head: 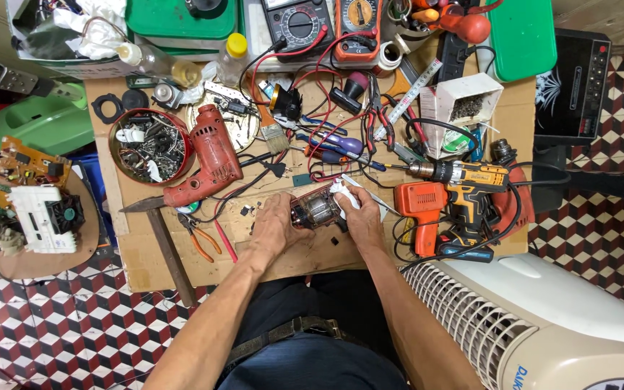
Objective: Disassembling and cleaning the internal motor components of a power drill on a workbench.
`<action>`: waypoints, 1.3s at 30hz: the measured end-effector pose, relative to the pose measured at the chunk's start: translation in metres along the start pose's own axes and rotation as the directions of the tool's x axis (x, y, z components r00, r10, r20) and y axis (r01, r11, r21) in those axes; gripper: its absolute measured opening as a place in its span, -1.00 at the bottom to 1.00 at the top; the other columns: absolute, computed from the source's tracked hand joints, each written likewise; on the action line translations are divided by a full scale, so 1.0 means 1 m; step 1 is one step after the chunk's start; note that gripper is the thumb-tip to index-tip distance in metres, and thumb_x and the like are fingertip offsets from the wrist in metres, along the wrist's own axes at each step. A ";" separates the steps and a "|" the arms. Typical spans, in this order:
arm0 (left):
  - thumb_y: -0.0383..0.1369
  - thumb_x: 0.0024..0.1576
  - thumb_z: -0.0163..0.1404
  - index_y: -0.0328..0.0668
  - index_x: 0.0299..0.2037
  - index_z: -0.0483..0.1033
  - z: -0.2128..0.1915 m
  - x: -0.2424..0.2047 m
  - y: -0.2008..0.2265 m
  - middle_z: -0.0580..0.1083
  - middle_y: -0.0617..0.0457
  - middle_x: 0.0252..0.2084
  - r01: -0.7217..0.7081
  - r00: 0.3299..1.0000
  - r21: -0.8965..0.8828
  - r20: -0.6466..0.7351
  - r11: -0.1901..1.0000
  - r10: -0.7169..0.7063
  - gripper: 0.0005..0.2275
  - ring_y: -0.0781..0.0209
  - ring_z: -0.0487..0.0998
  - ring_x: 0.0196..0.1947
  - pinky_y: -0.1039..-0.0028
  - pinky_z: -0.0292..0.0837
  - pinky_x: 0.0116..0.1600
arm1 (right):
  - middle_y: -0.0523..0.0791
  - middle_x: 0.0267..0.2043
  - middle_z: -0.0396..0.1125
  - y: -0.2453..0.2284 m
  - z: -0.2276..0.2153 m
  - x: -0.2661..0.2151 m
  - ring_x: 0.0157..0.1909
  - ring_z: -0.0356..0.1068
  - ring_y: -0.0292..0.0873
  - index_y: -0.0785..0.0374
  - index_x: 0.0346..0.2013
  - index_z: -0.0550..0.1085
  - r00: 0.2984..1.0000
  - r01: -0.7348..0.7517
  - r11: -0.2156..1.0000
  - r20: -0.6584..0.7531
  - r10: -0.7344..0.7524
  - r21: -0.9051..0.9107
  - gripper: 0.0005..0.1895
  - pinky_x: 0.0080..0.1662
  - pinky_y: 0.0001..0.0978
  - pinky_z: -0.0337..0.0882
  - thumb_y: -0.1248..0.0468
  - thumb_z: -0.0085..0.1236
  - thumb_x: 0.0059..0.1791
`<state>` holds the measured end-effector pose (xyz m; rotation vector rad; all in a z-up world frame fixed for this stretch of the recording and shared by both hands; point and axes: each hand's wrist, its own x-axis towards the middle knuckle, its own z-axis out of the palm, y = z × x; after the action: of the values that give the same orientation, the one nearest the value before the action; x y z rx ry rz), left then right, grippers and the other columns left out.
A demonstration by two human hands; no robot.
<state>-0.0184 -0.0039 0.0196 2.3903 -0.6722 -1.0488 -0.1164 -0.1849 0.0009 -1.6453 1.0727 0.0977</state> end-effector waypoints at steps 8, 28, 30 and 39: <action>-0.09 -0.35 0.48 -0.25 0.08 0.33 0.007 -0.005 0.003 0.44 -0.10 0.00 0.038 0.990 0.097 -0.139 0.995 -0.024 -0.19 -0.10 0.42 0.09 0.07 0.33 0.12 | -0.06 0.01 0.50 -0.016 -0.002 -0.007 -0.01 0.47 -0.21 0.23 0.12 0.53 1.000 -0.018 0.999 0.005 0.017 0.034 -0.51 0.03 -0.41 0.40 0.06 0.25 -0.04; -0.17 -0.38 0.43 -0.25 0.23 0.31 0.000 -0.041 0.012 0.40 -0.16 0.11 -0.095 0.911 0.104 -0.391 0.990 0.129 -0.11 -0.13 0.36 0.17 0.09 0.26 0.20 | -0.04 -0.01 0.49 -0.016 -0.007 -0.011 -0.01 0.44 -0.21 0.26 0.09 0.56 0.999 0.019 0.989 0.040 -0.025 0.149 -0.57 0.05 -0.41 0.40 0.14 0.26 -0.02; -0.14 -0.12 0.39 -0.39 0.21 0.39 0.004 -0.053 0.014 0.46 -0.21 -0.03 -0.146 0.812 0.068 -0.562 0.987 0.159 -0.27 -0.11 0.47 0.02 0.12 0.36 0.13 | -0.04 0.12 0.44 -0.010 -0.006 -0.005 0.07 0.44 -0.18 0.27 0.11 0.54 0.996 0.089 0.996 0.013 -0.089 0.023 -0.56 0.11 -0.40 0.38 0.16 0.26 -0.02; 0.09 0.03 0.14 -0.24 -0.29 0.63 0.043 -0.053 0.032 0.57 -0.03 -0.39 0.358 0.833 -0.923 0.246 0.143 -0.496 -0.53 0.21 0.57 -0.47 0.41 0.54 -0.37 | -0.03 0.04 0.50 0.018 -0.002 0.008 0.02 0.45 -0.21 0.29 0.12 0.55 0.976 0.215 0.976 0.040 -0.216 0.040 -0.58 0.08 -0.42 0.40 0.20 0.25 0.00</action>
<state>-0.0909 -0.0061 0.0400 1.4294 0.6967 -1.0307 -0.1248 -0.1904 -0.0163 -1.7088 0.8522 -0.0276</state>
